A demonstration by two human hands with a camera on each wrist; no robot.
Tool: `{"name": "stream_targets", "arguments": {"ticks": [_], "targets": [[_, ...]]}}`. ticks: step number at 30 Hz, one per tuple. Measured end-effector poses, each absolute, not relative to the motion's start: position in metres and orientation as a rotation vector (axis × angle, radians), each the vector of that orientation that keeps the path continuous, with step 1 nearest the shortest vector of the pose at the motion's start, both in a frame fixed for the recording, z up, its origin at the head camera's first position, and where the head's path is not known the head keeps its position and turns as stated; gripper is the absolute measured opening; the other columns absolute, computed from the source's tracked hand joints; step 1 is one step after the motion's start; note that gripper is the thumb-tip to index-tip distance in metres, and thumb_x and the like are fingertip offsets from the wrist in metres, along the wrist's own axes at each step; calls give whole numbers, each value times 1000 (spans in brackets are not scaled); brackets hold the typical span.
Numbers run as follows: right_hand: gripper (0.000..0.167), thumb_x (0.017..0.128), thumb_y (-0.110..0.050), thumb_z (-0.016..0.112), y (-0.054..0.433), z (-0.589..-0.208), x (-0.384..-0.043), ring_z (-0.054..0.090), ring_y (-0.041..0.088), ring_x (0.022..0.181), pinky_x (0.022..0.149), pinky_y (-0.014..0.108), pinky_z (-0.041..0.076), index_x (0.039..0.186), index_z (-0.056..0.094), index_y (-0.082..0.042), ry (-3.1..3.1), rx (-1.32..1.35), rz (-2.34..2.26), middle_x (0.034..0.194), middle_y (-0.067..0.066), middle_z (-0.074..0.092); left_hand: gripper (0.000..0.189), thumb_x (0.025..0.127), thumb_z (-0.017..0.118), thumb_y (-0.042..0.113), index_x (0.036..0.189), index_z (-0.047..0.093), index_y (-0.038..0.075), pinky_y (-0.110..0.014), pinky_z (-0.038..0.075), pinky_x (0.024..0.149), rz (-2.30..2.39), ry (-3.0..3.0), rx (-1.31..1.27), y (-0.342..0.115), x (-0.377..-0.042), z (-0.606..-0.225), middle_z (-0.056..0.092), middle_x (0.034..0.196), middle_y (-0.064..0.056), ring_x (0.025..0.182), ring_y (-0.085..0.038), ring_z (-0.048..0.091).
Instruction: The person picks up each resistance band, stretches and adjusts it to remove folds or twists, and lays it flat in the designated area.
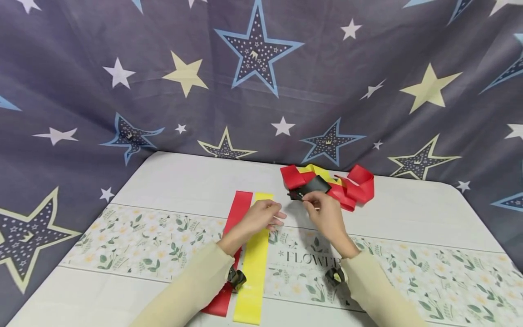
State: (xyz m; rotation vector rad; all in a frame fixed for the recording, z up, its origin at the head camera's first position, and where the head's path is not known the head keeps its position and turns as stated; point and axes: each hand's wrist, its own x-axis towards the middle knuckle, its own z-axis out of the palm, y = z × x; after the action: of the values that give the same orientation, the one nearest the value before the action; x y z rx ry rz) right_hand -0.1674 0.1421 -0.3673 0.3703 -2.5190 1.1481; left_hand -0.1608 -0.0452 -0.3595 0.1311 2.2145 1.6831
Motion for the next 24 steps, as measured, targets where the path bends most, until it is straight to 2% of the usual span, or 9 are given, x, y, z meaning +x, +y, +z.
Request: {"name": "stream_targets", "arguments": {"ticks": [3,6,10,16,18,20,23,24], "targets": [[7,83,3,68,140,-370,-153,71,28,78,70,40,58,89,69,1,-2534,405,1172,85,14,70,45,100,42,22,130,47,-11,-37,57,81,1760,2132,88,-38,-162,-362,66,113,-24,97,-29,69],[7,82,4,68,138,-372,-140,71,25,77,70,37,58,88,69,0,-2554,457,1186,85,13,70,45,101,43,21,130,46,-13,-32,57,77,1825,2029,36,-34,-163,-367,66,111,-26,94,-28,70],[10,81,5,68,137,-372,-123,70,21,78,71,33,58,88,68,-2,-2577,500,1212,86,10,70,42,98,50,13,131,43,-12,-24,57,67,1885,1934,-26,-31,-161,-371,67,106,-27,80,-22,72],[14,81,3,69,139,-373,-104,68,22,83,71,27,57,91,64,-4,-2622,431,1357,90,7,65,42,92,55,1,130,39,-6,-25,57,62,1904,1905,-34,-30,-151,-372,65,101,-25,65,-13,67],[12,84,-2,69,140,-373,-101,67,21,77,65,24,55,92,60,-3,-2663,306,1542,87,7,61,42,91,55,-1,129,39,-5,-24,56,60,1903,1916,-22,-29,-147,-372,64,99,-23,61,-12,66],[17,88,-12,66,144,-372,-99,66,17,73,63,25,54,95,56,0,-2710,169,1803,83,7,59,43,89,56,-3,128,38,-5,-23,56,58,1906,1924,-14,-27,-143,-371,63,96,-22,58,-10,64],[37,95,-29,56,151,-376,-99,67,14,72,65,28,56,104,53,7,-2737,32,2286,83,5,64,44,88,57,-3,128,39,-5,-24,56,57,1914,1938,-2,-27,-139,-370,61,92,-19,55,-9,63],[45,97,-34,51,154,-379,-98,69,14,77,70,29,57,109,53,9,-2729,34,2444,87,6,67,44,88,57,-3,127,39,-5,-24,56,58,1909,1945,-2,-28,-138,-369,61,92,-19,54,-9,63]]}}
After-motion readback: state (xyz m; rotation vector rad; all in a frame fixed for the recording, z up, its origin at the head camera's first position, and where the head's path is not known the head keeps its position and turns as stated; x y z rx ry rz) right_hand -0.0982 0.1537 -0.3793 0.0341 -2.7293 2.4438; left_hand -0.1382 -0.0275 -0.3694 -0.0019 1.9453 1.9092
